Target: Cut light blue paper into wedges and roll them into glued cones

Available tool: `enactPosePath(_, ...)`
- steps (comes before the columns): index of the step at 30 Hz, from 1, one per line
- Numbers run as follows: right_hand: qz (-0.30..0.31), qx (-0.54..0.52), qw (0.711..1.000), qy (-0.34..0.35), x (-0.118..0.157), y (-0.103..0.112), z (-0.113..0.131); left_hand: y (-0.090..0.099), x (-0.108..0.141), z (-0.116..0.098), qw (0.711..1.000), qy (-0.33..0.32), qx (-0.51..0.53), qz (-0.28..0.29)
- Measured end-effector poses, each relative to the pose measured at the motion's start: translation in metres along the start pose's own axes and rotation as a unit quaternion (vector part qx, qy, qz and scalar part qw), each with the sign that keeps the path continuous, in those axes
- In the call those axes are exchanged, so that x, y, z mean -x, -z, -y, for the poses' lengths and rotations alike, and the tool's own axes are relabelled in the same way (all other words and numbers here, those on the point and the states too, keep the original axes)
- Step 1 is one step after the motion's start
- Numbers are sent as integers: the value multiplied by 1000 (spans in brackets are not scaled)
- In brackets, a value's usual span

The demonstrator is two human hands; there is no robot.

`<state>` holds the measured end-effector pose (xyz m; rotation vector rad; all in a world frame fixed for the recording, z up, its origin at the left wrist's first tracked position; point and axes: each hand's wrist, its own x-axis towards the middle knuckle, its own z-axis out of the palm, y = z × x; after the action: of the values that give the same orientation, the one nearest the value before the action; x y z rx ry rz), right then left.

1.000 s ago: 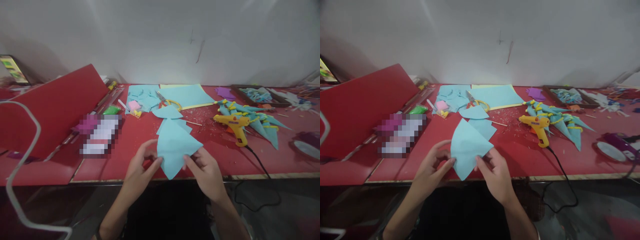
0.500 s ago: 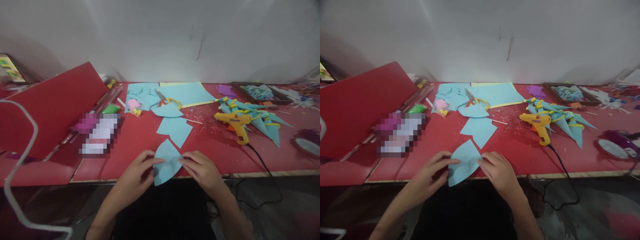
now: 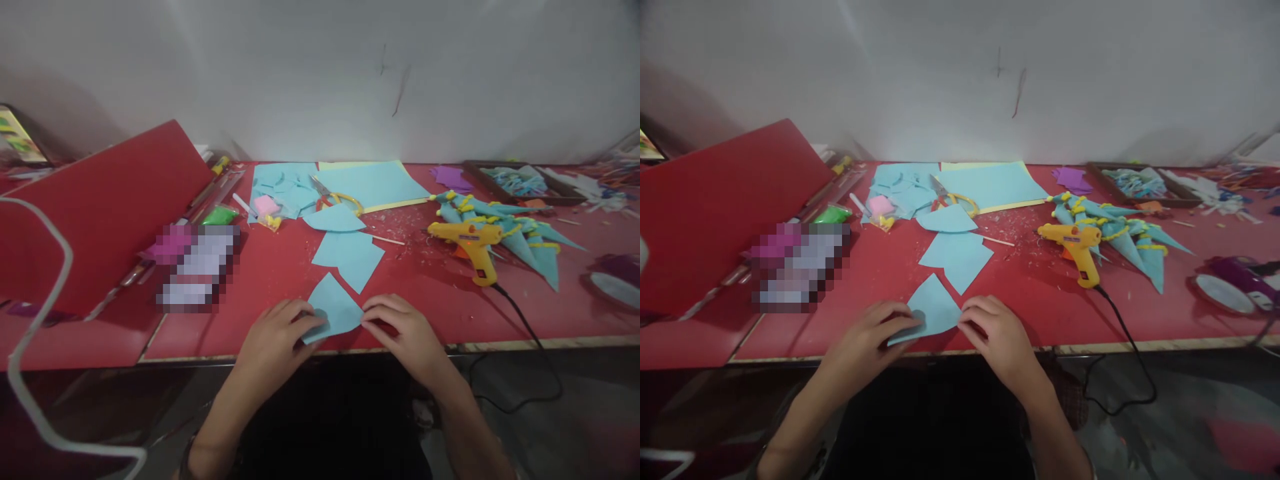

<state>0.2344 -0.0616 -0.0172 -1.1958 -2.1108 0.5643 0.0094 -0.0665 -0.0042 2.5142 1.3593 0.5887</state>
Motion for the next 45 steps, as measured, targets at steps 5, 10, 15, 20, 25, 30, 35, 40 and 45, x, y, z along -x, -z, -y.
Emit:
enactPosePath(5,-6,-9,999,-38,-2,-1,3,-6,-8,0,998,57,4,-22)
enactPosePath(10,-36,-5,997,-68,-2,-4,5,-6,-13,-2,994,112,-4,-15)
enactPosePath(15,-73,45,994,-72,-1,-10,8,-7,-13,-5,988,152,-33,-12)
enactPosePath(20,-95,66,989,-90,0,-14,11,-11,-12,-6,985,157,-66,-30)
enactPosePath(25,-79,60,990,-98,-3,-12,12,-13,-13,-5,984,160,-80,-23)
enactPosePath(30,-50,61,992,-100,-5,-7,9,-12,-13,-5,984,161,-75,-26)
enactPosePath(35,-83,113,990,-1,1,-12,8,-17,-13,-4,985,154,-62,-38)
enactPosePath(40,-26,175,981,85,9,-17,13,-12,-11,-3,989,125,-54,-51)
enactPosePath(45,-11,163,985,62,7,-16,16,29,-12,26,947,167,-195,-191)
